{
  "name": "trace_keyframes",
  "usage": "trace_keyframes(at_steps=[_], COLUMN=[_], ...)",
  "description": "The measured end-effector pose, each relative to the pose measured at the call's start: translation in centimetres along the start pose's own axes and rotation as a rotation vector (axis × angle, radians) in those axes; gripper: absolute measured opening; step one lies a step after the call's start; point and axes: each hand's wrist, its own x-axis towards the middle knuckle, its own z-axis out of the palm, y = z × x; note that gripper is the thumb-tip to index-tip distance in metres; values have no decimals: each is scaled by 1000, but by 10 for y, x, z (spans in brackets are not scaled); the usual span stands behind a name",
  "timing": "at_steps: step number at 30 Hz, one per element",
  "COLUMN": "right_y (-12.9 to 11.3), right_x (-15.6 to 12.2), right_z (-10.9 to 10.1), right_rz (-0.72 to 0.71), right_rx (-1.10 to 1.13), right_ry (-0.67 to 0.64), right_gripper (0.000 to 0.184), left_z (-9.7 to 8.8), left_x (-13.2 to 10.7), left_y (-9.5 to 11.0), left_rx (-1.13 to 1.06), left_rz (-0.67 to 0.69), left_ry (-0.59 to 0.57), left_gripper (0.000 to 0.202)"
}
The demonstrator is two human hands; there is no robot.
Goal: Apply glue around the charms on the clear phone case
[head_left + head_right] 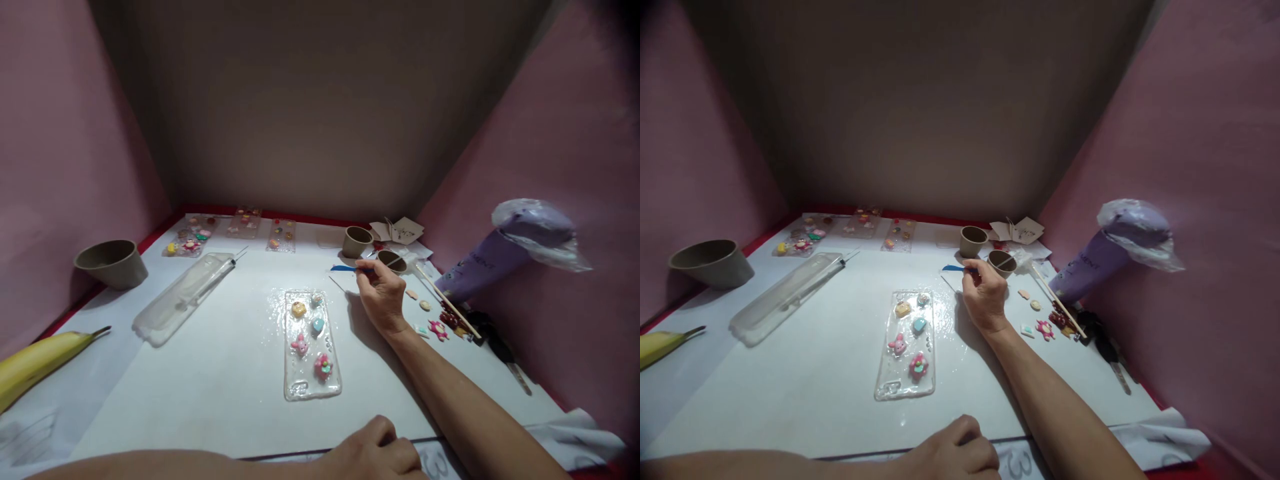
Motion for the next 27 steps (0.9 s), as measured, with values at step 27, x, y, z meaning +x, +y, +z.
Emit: trace_keyframes(at_steps=[27], right_y=[3], right_x=[-2], right_z=[2], right_rz=[25], right_rx=[25], right_ry=[-30], right_gripper=[18], left_z=[4], left_x=[-1], left_y=[1], left_rx=[-22], left_rz=[-20], left_ry=[43], left_gripper=[33])
